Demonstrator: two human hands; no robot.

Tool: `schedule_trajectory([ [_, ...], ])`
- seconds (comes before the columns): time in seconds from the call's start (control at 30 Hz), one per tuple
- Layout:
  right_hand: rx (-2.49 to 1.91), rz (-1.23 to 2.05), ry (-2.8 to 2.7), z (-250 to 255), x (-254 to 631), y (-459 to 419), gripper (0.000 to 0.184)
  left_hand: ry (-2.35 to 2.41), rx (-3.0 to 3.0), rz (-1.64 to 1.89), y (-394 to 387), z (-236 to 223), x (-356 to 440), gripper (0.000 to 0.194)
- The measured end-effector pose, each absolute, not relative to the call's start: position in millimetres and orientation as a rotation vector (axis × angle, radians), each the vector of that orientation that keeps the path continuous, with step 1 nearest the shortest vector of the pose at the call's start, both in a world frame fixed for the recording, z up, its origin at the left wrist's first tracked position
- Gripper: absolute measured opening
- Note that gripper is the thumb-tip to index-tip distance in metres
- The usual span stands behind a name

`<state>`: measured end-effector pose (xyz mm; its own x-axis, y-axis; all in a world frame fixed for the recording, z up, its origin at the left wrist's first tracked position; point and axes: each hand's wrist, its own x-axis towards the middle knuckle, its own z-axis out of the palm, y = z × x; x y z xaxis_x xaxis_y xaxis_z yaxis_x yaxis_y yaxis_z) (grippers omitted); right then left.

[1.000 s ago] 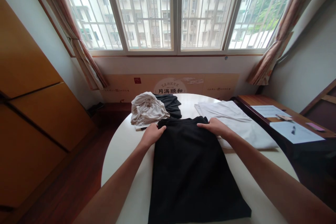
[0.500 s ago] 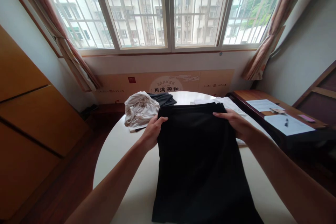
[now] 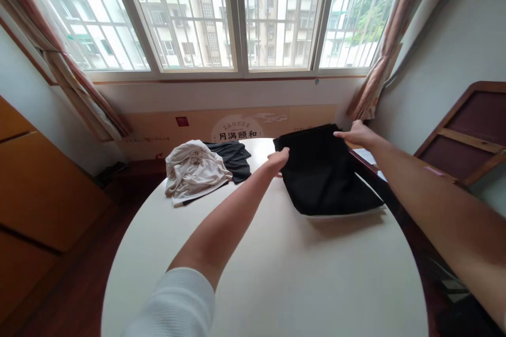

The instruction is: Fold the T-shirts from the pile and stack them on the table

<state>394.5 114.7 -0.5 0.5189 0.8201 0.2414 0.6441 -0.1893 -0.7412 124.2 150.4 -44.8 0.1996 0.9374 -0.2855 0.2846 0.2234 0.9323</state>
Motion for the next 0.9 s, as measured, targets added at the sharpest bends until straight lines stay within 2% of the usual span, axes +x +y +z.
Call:
schedule_trajectory([
  [0.03,-1.995,0.237,-1.223,-18.1,388.8,120.2,0.072,1.377,1.328,0.659,141.3,-58.4,120.5,0.071],
  [0.1,-2.145,0.257,-1.319,-57.8,372.3,122.0,0.076,1.382,1.41,0.589,116.9,-85.5,109.1,0.091],
  [0.17,-2.236,0.275,-1.432,-96.7,353.2,114.3,0.075,1.323,1.556,0.506,91.5,-106.1,98.7,0.097],
  [0.33,-2.364,0.186,-1.572,-151.0,324.5,88.4,0.076,1.095,1.472,0.482,55.0,-115.5,94.2,0.087],
  [0.47,-2.424,0.156,-1.597,-155.1,326.2,83.6,0.085,1.068,1.506,0.5,44.4,-117.5,94.0,0.084],
  [0.7,-2.437,0.066,-1.606,-161.8,327.1,78.8,0.092,1.054,1.609,0.368,35.9,-129.8,70.3,0.067],
  [0.87,-2.224,-0.185,-1.802,-152.0,310.1,60.5,0.085,1.384,2.158,0.718,82.4,-103.9,-8.9,0.035],
  [0.9,-2.151,-0.195,-1.878,-149.6,302.6,55.4,0.083,1.513,2.261,0.764,95.2,-99.6,-31.3,0.033],
])
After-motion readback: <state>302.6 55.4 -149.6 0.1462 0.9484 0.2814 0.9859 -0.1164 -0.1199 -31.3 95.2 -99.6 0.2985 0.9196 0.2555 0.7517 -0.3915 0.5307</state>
